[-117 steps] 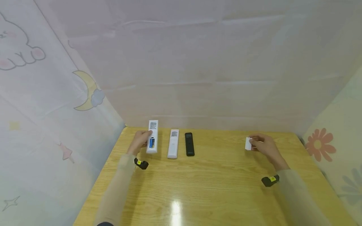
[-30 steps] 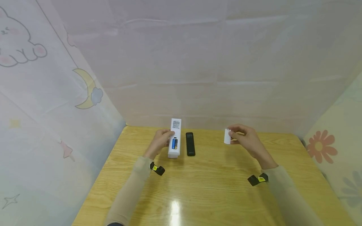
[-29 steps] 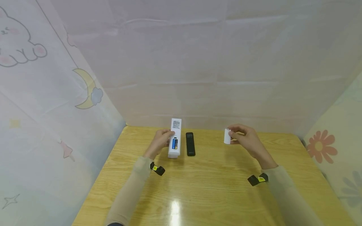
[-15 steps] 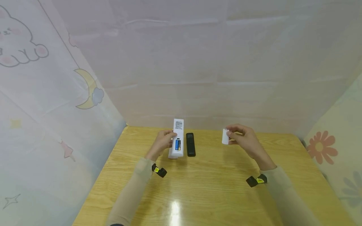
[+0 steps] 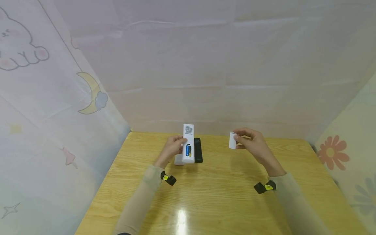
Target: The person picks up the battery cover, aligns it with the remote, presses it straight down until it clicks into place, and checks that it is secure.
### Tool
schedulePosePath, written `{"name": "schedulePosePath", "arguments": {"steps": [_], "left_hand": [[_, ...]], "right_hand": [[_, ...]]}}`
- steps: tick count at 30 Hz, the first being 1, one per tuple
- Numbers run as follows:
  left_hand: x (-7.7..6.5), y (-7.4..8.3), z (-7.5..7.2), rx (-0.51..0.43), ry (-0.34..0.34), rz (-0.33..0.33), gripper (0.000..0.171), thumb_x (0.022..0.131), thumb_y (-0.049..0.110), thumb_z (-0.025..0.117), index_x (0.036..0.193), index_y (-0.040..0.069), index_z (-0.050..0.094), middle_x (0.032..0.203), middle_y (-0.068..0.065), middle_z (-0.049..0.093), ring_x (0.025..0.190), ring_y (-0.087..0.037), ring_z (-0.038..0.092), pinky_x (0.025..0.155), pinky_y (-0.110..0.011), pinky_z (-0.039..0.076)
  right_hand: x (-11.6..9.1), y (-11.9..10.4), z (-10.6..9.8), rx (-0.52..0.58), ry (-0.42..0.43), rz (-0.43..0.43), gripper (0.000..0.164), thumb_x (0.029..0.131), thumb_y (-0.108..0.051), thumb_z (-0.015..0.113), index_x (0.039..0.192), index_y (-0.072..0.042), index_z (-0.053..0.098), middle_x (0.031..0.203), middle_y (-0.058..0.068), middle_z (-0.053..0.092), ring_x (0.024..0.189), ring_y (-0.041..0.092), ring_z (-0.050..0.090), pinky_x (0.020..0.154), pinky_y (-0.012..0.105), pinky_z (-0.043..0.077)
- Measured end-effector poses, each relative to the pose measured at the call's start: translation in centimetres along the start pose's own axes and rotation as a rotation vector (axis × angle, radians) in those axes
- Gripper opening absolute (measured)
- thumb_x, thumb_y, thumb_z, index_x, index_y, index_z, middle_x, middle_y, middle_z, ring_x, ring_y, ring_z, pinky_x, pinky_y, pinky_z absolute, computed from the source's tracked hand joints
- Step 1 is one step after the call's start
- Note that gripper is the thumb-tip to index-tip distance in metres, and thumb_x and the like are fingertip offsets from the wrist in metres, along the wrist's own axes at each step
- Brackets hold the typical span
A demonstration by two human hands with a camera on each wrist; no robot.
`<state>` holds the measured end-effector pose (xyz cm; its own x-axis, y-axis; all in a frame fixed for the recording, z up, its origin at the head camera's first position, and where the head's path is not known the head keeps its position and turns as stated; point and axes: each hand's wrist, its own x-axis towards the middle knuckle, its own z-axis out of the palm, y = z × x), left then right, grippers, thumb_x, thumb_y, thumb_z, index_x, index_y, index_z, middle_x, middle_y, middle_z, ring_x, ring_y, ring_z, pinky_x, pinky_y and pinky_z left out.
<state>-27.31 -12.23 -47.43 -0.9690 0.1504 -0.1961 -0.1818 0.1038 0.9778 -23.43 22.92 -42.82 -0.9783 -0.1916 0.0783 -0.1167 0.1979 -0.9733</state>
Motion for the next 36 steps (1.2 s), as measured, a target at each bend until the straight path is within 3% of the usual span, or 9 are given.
{"name": "schedulePosePath", "arguments": {"steps": [14, 22, 30, 36], "left_hand": [[0.4, -0.2, 1.0, -0.01, -0.044, 0.021, 0.047, 0.108, 0.023, 0.061, 0.145, -0.006, 0.057, 0.13, -0.023, 0.07, 0.106, -0.029, 0.074, 0.1, -0.049, 0.062], [0.6, 0.0, 1.5, -0.026, -0.042, 0.021, 0.046, 0.108, 0.021, 0.062, 0.144, -0.006, 0.057, 0.129, -0.023, 0.07, 0.101, -0.025, 0.074, 0.102, -0.052, 0.061], [0.3, 0.3, 2.2, -0.041, -0.046, 0.035, 0.047, 0.108, 0.019, 0.061, 0.146, -0.007, 0.056, 0.129, -0.024, 0.071, 0.1, -0.023, 0.075, 0.094, -0.041, 0.064], [0.2, 0.5, 2.7, -0.051, -0.063, 0.03, 0.044, 0.109, 0.019, 0.06, 0.144, -0.008, 0.057, 0.129, -0.024, 0.07, 0.103, -0.024, 0.075, 0.096, -0.044, 0.063]], "right_hand": [[-0.1, -1.1, 0.7, 0.029, -0.009, -0.009, 0.039, 0.108, -0.016, 0.065, 0.139, 0.007, 0.061, 0.121, 0.011, 0.059, 0.105, 0.014, 0.072, 0.084, 0.032, 0.067], [-0.1, -1.6, 1.3, 0.045, -0.014, -0.026, 0.037, 0.108, -0.012, 0.066, 0.139, 0.008, 0.062, 0.12, 0.012, 0.059, 0.103, 0.014, 0.073, 0.082, 0.032, 0.067], [0.0, -1.7, 1.7, 0.039, -0.022, -0.027, 0.037, 0.108, -0.014, 0.065, 0.139, 0.007, 0.063, 0.124, 0.018, 0.057, 0.105, 0.015, 0.073, 0.083, 0.033, 0.067], [0.0, -1.7, 2.0, 0.044, -0.021, -0.045, 0.035, 0.108, -0.013, 0.065, 0.137, 0.007, 0.063, 0.122, 0.017, 0.057, 0.104, 0.017, 0.073, 0.083, 0.034, 0.067]]}}
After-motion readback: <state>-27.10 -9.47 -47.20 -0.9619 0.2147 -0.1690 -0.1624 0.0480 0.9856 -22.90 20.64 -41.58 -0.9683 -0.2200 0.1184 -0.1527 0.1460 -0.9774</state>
